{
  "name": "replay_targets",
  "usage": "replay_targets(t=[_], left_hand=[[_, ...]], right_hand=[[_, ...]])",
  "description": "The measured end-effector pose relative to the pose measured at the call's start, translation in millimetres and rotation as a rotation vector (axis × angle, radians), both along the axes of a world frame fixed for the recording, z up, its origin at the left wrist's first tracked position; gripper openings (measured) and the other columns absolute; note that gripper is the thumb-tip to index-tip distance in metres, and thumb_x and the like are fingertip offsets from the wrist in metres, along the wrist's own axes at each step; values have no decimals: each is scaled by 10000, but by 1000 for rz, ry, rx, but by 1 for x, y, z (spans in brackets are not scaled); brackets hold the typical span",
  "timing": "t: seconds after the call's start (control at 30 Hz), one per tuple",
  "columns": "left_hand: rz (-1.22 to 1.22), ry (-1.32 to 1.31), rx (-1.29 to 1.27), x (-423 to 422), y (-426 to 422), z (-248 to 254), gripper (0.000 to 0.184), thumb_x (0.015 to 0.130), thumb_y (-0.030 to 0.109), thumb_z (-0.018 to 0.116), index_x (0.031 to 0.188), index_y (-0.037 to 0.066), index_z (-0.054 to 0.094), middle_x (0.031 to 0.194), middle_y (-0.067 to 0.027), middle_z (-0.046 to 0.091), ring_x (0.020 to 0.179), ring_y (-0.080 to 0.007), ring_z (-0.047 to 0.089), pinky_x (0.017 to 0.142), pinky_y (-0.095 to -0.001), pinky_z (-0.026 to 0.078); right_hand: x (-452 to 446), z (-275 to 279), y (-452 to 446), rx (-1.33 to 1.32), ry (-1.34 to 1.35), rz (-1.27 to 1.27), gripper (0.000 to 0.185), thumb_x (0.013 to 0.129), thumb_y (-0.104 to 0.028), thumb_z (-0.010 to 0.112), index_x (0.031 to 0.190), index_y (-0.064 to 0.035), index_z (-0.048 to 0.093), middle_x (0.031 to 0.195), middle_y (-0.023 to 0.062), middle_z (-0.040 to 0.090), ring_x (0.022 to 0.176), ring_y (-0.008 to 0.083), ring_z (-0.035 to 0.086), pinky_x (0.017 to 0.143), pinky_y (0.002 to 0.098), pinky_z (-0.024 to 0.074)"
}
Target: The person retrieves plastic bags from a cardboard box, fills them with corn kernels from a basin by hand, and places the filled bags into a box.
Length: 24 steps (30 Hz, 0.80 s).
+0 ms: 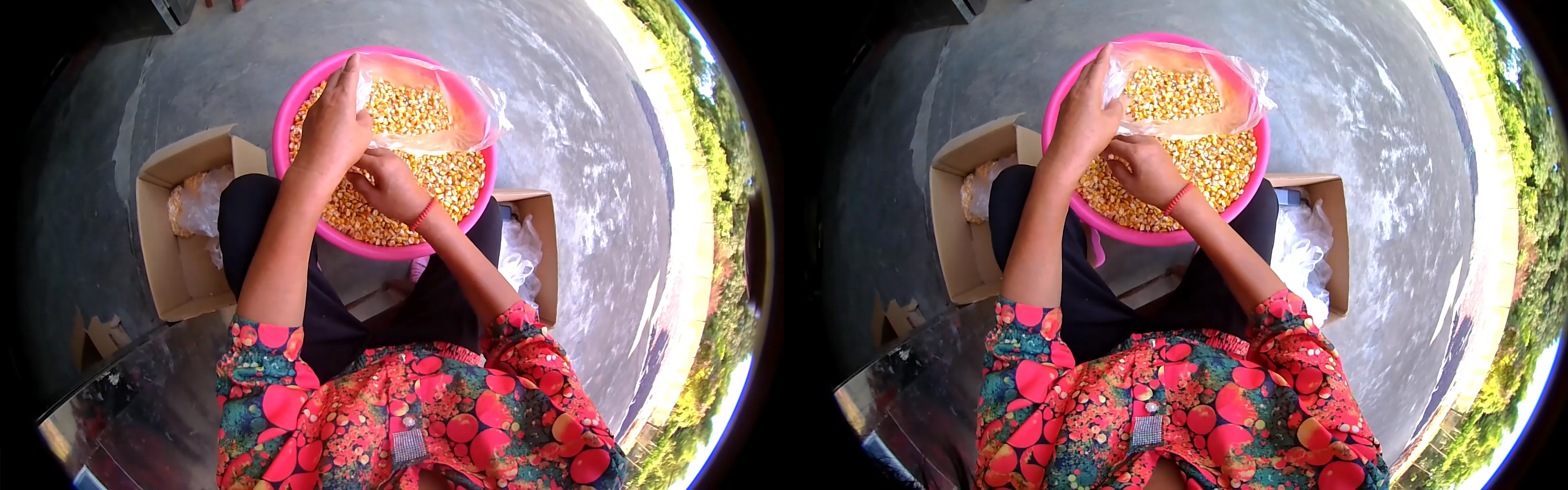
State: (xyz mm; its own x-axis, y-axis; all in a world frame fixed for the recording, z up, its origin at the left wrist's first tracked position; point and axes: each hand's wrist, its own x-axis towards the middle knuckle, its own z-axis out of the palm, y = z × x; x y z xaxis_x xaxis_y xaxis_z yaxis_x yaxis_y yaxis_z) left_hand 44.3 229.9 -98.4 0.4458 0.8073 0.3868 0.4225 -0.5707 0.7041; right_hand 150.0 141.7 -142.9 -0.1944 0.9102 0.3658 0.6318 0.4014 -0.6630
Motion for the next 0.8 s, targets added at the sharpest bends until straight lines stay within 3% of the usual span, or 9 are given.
replay_targets(t=[0.03,0.1,0.17,0.27,0.43,0.47,0.6,0.8], left_hand=[[17,26,25,0,0,0,678,745,9,526,1376,10,276,1323,-214,420,1134,-375,491,923,-422,441],[17,21,24,0,-1,0,672,749,13,530,1374,12,282,1326,-212,419,1143,-372,485,937,-417,432],[21,-22,-55,0,-1,0,693,761,90,632,1379,73,318,1318,-235,436,1228,-353,425,1002,-382,374],[-8,-60,-44,-1,0,-1,689,757,83,628,1375,60,322,1319,-234,436,1233,-349,421,1008,-380,367],[-9,-40,-28,0,1,-1,694,756,70,615,1378,42,307,1325,-234,429,1240,-348,412,1017,-383,358],[-8,-29,-25,0,1,-2,697,757,66,611,1380,38,300,1328,-234,426,1241,-349,411,1019,-384,356],[-13,-24,-23,1,-1,-1,703,760,62,605,1387,50,289,1332,-233,420,1241,-352,409,1018,-389,357],[-2,-9,-48,2,-3,1,712,761,67,607,1394,70,281,1336,-230,417,1243,-356,405,1016,-395,360]], right_hand=[[-2,-6,5,2,2,-3,186,751,-76,574,924,-34,629,880,144,631,851,345,594,738,429,469],[-8,-22,13,5,-312,16,225,750,-138,590,963,-71,618,974,129,600,942,311,571,776,480,428],[-11,-33,16,33,-337,24,227,751,-192,604,958,-101,617,1028,107,571,1015,287,533,807,501,387],[-4,-28,11,226,-384,116,187,757,-201,608,921,-111,601,982,83,562,971,272,534,808,474,387],[30,-15,-8,5,-445,113,114,779,-209,603,834,-117,562,863,64,533,874,252,531,792,393,413],[36,-17,-7,49,-429,124,126,812,-221,589,838,-102,556,824,80,539,805,274,559,710,384,454],[52,-18,-16,-55,-392,0,177,855,-235,565,850,-60,538,727,138,556,668,329,585,596,422,477],[48,7,-21,-167,-188,13,174,858,-213,576,847,-39,575,686,162,588,650,329,599,602,394,478]])
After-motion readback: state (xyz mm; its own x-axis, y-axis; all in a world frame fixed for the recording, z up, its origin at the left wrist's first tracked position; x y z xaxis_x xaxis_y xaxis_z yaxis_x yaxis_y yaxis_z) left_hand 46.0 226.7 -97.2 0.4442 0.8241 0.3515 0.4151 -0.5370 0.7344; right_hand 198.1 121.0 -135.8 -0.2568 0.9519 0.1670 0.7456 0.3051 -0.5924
